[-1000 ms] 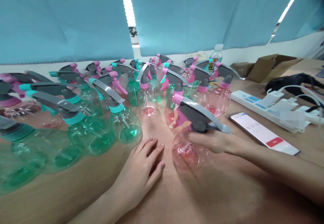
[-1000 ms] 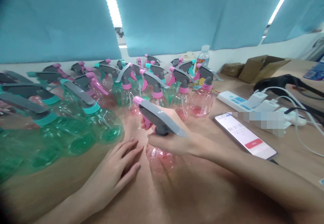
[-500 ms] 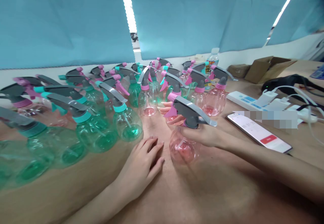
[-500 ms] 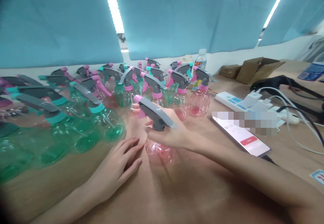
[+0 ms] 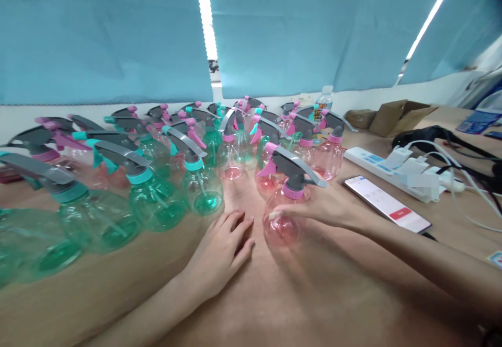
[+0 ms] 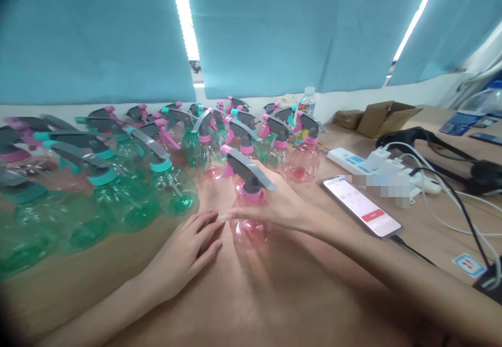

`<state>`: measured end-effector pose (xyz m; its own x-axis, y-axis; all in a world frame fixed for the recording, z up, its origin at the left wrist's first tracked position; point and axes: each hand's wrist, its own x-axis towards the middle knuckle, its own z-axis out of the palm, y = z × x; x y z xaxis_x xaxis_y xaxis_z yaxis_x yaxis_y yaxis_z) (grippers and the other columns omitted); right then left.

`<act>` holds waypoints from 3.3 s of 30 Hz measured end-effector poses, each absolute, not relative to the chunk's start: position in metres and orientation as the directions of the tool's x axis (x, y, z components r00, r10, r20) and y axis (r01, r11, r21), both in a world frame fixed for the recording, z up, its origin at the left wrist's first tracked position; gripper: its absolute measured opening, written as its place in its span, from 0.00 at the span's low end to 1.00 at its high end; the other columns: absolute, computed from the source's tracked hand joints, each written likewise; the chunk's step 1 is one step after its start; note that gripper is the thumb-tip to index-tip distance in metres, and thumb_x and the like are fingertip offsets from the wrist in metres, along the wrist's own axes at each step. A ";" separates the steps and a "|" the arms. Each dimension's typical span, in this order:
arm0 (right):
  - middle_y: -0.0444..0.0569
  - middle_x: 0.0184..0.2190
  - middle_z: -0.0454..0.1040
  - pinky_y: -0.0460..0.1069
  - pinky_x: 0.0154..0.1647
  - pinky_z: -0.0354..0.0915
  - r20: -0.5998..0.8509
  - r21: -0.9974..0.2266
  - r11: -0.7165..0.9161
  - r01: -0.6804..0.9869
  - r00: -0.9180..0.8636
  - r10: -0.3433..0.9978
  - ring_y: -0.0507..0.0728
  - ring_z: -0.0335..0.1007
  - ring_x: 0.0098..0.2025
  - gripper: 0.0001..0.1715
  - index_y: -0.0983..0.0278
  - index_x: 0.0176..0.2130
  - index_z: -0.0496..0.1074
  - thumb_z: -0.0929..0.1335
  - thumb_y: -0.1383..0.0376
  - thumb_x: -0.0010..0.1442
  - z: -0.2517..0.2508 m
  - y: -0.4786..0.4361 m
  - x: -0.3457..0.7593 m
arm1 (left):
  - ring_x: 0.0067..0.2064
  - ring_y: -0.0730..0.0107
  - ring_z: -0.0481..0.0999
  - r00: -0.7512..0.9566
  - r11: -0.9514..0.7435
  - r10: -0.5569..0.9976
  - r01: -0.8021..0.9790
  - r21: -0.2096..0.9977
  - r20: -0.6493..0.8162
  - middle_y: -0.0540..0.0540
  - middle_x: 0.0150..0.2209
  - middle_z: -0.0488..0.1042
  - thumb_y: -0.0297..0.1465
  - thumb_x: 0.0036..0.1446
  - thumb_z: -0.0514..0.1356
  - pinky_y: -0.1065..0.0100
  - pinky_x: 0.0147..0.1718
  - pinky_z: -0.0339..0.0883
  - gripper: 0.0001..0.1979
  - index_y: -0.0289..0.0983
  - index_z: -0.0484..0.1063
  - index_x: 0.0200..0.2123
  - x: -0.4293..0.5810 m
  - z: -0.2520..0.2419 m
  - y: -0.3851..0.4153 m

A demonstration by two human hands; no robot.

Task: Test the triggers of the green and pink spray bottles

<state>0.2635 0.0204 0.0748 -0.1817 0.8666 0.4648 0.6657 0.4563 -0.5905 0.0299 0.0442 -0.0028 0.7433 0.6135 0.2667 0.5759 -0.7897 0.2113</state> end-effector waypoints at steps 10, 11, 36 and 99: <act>0.47 0.38 0.73 0.52 0.36 0.68 0.473 -0.507 0.326 0.798 -0.059 0.879 0.58 0.71 0.39 0.30 0.60 0.41 0.67 0.73 0.46 0.46 0.051 0.001 0.271 | 0.56 0.52 0.66 0.753 -0.795 0.606 0.570 0.207 0.256 0.39 0.55 0.67 0.31 0.66 0.51 0.52 0.50 0.64 0.16 0.37 0.66 0.55 0.002 -0.001 0.030; 0.47 0.37 0.74 0.52 0.35 0.68 0.472 -0.507 0.314 0.803 -0.046 0.880 0.58 0.71 0.38 0.28 0.61 0.39 0.68 0.73 0.46 0.47 0.051 0.002 0.269 | 0.56 0.52 0.66 0.751 -0.795 0.606 0.570 0.206 0.262 0.40 0.55 0.67 0.31 0.66 0.51 0.51 0.50 0.64 0.16 0.37 0.66 0.55 -0.002 -0.002 0.029; 0.55 0.39 0.75 0.53 0.38 0.67 0.518 -0.526 0.395 0.753 -0.084 0.851 0.60 0.73 0.39 0.22 0.68 0.42 0.68 0.72 0.57 0.52 0.058 0.099 0.206 | 0.56 0.51 0.66 0.752 -0.794 0.608 0.575 0.199 0.253 0.39 0.54 0.68 0.29 0.63 0.54 0.51 0.49 0.67 0.18 0.36 0.66 0.56 -0.014 -0.004 0.024; 0.46 0.34 0.75 0.50 0.28 0.61 0.406 -0.393 0.269 0.879 -0.097 0.909 0.59 0.70 0.33 0.27 0.57 0.38 0.71 0.66 0.40 0.51 0.073 0.004 0.293 | 0.46 0.60 0.73 0.681 -0.804 0.593 0.536 0.258 0.430 0.44 0.46 0.71 0.29 0.66 0.50 0.58 0.43 0.70 0.11 0.41 0.66 0.50 0.015 0.007 0.024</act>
